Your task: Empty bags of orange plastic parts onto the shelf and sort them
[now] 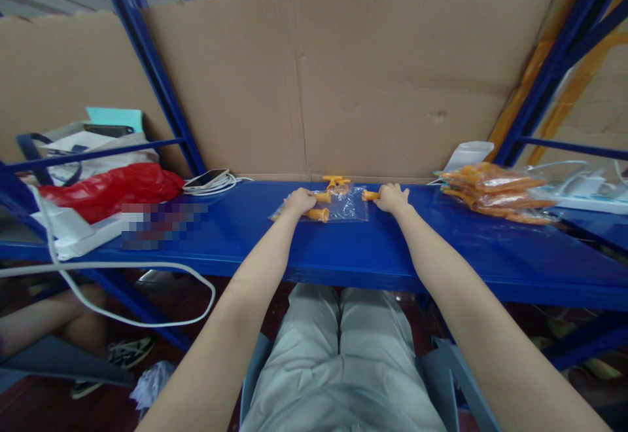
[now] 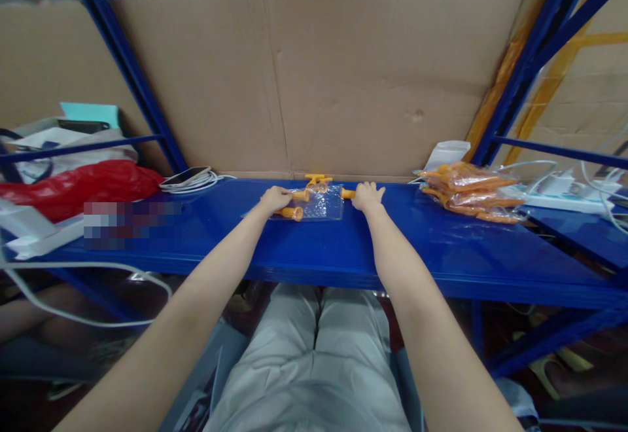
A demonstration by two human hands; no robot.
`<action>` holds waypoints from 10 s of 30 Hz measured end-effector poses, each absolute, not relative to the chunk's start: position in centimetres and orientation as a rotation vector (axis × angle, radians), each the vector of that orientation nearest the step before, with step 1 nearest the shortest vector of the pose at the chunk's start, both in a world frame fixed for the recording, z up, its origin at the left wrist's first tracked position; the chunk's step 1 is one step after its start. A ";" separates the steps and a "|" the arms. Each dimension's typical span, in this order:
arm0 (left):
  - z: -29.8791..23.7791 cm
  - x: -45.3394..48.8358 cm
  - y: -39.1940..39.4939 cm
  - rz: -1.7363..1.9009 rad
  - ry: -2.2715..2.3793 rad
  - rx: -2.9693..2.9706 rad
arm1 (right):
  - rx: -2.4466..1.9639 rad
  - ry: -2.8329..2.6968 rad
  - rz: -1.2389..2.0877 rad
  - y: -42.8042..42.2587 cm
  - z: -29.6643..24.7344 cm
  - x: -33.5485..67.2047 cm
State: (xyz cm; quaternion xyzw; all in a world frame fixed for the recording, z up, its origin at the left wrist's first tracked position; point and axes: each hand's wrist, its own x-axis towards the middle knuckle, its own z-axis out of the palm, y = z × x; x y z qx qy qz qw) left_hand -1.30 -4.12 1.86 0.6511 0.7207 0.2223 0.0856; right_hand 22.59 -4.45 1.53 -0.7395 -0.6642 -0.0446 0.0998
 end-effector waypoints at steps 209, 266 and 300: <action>-1.4 1.2 -0.4 0.740 1.410 2.465 | -1.781 -2.299 -0.121 -7.0 2.6 16.1; -0.5 0.9 -1.5 0.545 1.522 2.513 | -1.838 -2.400 -0.117 -7.9 4.1 20.0; -0.9 0.4 -1.2 0.530 1.585 2.440 | -1.679 -1.439 1.319 -6.6 3.6 20.7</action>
